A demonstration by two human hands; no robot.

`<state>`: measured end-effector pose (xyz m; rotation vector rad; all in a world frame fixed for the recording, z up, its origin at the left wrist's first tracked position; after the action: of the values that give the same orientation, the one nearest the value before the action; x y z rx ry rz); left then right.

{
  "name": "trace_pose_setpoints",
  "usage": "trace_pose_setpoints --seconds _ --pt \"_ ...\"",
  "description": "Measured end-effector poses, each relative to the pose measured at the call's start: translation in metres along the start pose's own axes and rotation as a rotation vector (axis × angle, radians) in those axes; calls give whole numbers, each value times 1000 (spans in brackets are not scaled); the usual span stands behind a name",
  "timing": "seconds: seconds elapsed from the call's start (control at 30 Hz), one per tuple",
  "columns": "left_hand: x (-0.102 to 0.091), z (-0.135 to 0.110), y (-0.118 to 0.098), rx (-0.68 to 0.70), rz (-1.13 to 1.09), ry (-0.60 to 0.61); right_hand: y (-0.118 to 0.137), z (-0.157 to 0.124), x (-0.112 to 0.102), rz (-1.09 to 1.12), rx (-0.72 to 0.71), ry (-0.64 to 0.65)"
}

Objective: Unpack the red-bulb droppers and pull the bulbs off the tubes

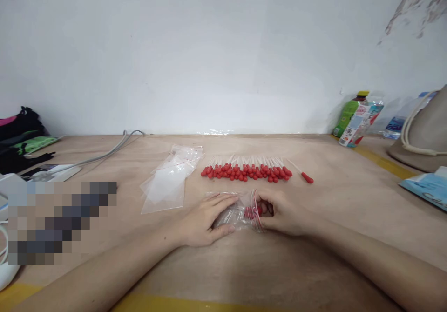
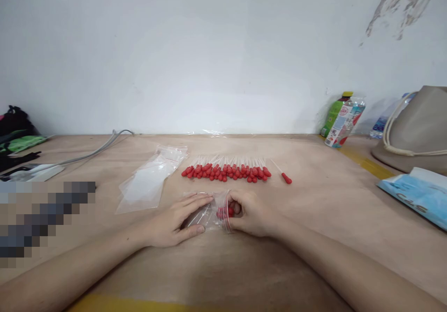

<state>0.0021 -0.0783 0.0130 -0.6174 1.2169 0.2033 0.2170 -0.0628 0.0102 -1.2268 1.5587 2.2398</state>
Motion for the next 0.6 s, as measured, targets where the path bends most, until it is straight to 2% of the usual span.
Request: trace_pose_setpoints --seconds 0.2,0.37,0.43,0.53,0.6 --pt "-1 0 -1 -5 -6 2 -2 3 -3 169 112 33" --pt "-1 0 -1 -24 -3 -13 -12 9 -14 543 215 104" --pt "-1 0 -1 -16 12 -13 -16 11 -20 629 245 109" --pt "1 -1 0 -14 65 23 -18 12 -38 573 249 45" --pt "3 -2 0 -21 106 57 -16 11 -57 484 230 -50"
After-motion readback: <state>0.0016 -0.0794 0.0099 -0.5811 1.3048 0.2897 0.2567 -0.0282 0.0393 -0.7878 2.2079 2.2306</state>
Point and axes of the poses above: each hand's wrist, its own z-axis towards the middle knuckle, its own x-axis out of the palm, y = z × x, the point moved 2 cm from there along z, towards the middle knuckle, and after that the axes turned 8 degrees about x, right-handed, at the moved point
